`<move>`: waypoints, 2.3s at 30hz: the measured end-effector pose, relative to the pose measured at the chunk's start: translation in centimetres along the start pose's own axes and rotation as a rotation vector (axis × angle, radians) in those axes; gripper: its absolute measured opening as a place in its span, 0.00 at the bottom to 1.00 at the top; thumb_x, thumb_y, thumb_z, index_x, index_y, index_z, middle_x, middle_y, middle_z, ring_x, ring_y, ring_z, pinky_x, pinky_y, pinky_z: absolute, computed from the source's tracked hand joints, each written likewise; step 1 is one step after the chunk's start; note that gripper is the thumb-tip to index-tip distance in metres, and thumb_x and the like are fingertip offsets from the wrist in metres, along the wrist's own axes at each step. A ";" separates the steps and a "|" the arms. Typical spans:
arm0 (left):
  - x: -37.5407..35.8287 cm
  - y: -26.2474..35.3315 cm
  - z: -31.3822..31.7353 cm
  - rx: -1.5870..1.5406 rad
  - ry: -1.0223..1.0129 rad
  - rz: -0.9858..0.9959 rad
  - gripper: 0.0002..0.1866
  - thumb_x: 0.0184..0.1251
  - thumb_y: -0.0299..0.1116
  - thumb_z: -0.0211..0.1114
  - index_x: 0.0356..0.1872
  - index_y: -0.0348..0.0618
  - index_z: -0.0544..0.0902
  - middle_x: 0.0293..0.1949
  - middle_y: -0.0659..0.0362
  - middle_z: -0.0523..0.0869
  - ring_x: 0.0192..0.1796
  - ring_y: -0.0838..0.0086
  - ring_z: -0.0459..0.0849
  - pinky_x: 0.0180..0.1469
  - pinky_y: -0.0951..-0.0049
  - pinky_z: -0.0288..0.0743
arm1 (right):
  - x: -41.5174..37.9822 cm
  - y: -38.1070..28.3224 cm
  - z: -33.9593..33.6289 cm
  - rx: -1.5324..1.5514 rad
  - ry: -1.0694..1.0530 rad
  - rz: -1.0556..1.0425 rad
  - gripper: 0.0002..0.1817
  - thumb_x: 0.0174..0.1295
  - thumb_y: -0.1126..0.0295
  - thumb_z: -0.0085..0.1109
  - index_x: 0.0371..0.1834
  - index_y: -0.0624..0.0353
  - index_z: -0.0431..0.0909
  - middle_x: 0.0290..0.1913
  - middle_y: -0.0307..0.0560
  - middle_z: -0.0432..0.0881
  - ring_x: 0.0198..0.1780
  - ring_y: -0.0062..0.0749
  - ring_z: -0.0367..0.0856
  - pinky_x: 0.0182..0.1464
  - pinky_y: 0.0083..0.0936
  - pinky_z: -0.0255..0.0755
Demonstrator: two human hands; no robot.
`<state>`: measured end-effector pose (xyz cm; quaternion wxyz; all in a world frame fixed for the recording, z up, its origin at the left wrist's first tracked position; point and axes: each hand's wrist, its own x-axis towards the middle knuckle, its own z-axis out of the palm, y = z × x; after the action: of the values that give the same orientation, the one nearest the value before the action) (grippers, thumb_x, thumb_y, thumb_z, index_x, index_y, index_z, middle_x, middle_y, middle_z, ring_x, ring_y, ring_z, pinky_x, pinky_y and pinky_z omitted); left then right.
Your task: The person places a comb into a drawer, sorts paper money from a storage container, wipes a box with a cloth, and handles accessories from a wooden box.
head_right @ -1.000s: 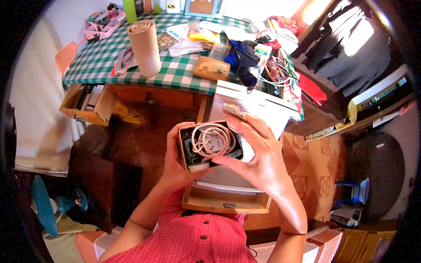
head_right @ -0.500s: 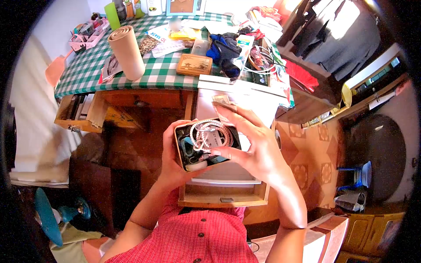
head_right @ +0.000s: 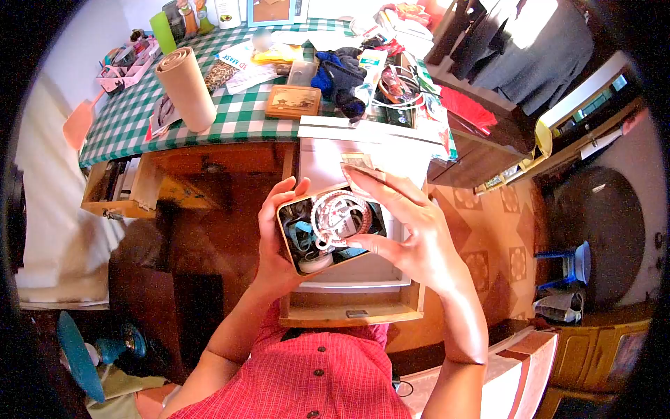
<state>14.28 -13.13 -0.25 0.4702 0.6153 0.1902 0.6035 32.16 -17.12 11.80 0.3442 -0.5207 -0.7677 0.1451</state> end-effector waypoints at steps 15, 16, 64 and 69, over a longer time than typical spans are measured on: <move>0.1 -0.2 0.9 0.040 -0.003 -0.030 0.48 0.35 0.25 0.82 0.62 0.41 0.63 0.64 0.49 0.64 0.67 0.60 0.70 0.67 0.65 0.66 | -1.4 0.7 -0.9 0.107 0.089 0.046 0.29 0.52 0.70 0.70 0.60 0.61 0.76 0.60 0.51 0.78 0.62 0.40 0.74 0.63 0.32 0.65; 0.0 -0.3 0.9 0.020 0.002 -0.025 0.48 0.35 0.25 0.82 0.62 0.41 0.62 0.64 0.49 0.64 0.66 0.61 0.70 0.67 0.66 0.66 | -1.6 1.0 -0.8 0.133 0.149 0.078 0.26 0.55 0.70 0.68 0.58 0.62 0.77 0.59 0.51 0.79 0.60 0.39 0.76 0.63 0.31 0.65; -0.9 0.2 1.8 -0.061 0.021 -0.066 0.49 0.36 0.26 0.82 0.62 0.41 0.62 0.60 0.51 0.67 0.65 0.63 0.70 0.66 0.67 0.67 | -2.0 -0.4 0.2 0.289 0.016 0.327 0.25 0.46 0.69 0.75 0.49 0.60 0.79 0.44 0.41 0.84 0.36 0.20 0.76 0.40 0.18 0.71; -0.9 -0.1 1.5 -0.010 0.032 -0.045 0.49 0.36 0.27 0.83 0.62 0.41 0.62 0.60 0.50 0.68 0.65 0.63 0.71 0.65 0.66 0.67 | -1.8 -1.1 0.5 0.068 0.047 0.161 0.28 0.42 0.67 0.78 0.49 0.59 0.79 0.45 0.47 0.84 0.39 0.32 0.83 0.42 0.23 0.74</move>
<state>15.51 -14.34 -0.56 0.4839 0.5988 0.2083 0.6033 31.47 -19.10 11.37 0.3666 -0.5722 -0.7096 0.1861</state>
